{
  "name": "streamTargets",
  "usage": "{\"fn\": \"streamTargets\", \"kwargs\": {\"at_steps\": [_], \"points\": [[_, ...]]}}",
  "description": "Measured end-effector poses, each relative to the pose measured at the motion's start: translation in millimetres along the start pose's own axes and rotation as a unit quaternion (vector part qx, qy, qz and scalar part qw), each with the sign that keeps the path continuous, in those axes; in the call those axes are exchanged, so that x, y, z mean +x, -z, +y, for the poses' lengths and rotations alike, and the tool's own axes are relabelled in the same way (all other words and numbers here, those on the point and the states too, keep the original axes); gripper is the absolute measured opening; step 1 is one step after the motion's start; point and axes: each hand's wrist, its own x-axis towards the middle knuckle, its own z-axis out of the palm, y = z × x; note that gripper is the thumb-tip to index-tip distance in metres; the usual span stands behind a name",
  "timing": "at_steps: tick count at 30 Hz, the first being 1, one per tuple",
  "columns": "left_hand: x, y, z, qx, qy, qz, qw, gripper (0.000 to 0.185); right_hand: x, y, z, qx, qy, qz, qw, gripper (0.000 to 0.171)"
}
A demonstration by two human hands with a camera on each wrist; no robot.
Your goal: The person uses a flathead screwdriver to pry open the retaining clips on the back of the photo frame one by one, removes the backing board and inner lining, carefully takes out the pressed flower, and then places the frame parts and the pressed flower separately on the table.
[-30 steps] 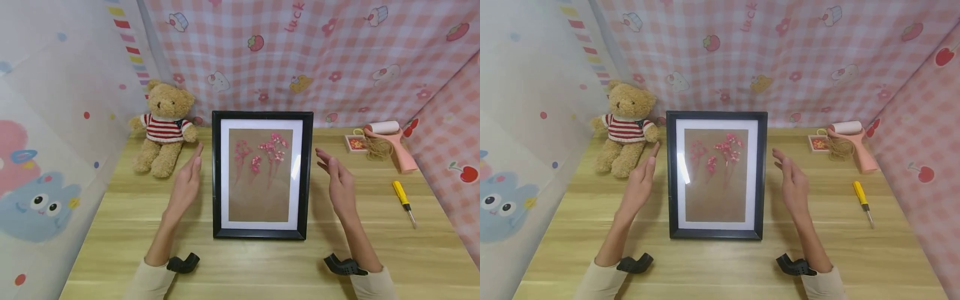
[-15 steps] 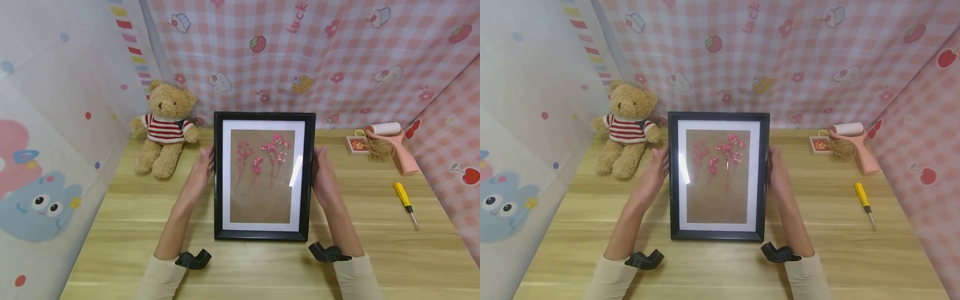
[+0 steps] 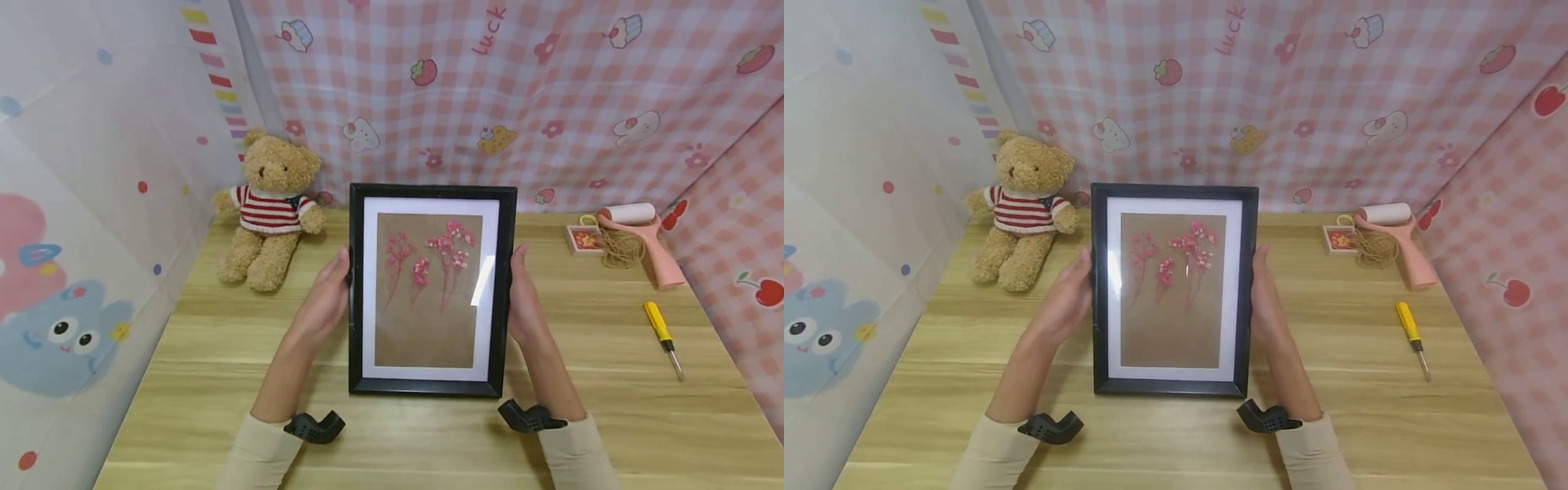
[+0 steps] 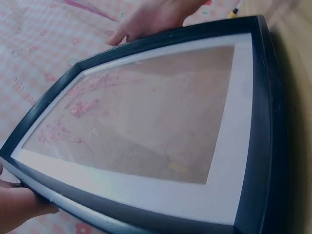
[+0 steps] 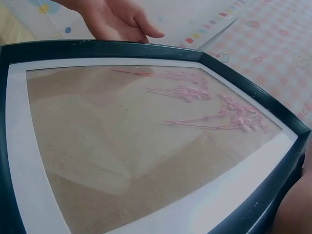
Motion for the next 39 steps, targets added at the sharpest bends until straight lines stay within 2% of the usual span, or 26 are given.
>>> {"fn": "streamTargets", "kwargs": {"at_steps": [5,12,19,25,32,39], "points": [[-0.3,-3.2,1.0,-0.045,0.007,0.015,0.9989,0.063,-0.1,-0.7,-0.3,-0.009,0.015,0.009,1.000,0.091],[0.3,-7.7,5.3,-0.038,0.022,0.034,0.9985,0.065,0.1,-3.5,-2.5,-0.019,0.015,0.029,0.999,0.085],[-1.0,-8.6,6.5,-0.045,0.018,0.036,0.9982,0.066,-2.4,-6.0,-5.0,0.028,0.016,0.016,0.999,0.081],[-2.8,-9.2,6.8,-0.061,0.010,0.034,0.9975,0.066,-5.9,-5.0,-4.1,0.034,0.030,0.017,0.999,0.080],[-6.1,-11.4,8.4,-0.048,0.011,0.044,0.9978,0.068,-12.6,-6.9,-4.4,0.037,0.059,0.035,0.997,0.076],[-10.8,-13.0,11.4,-0.033,-0.020,0.041,0.9984,0.069,-17.8,-12.6,-9.0,0.021,0.122,0.086,0.989,0.076]]}}
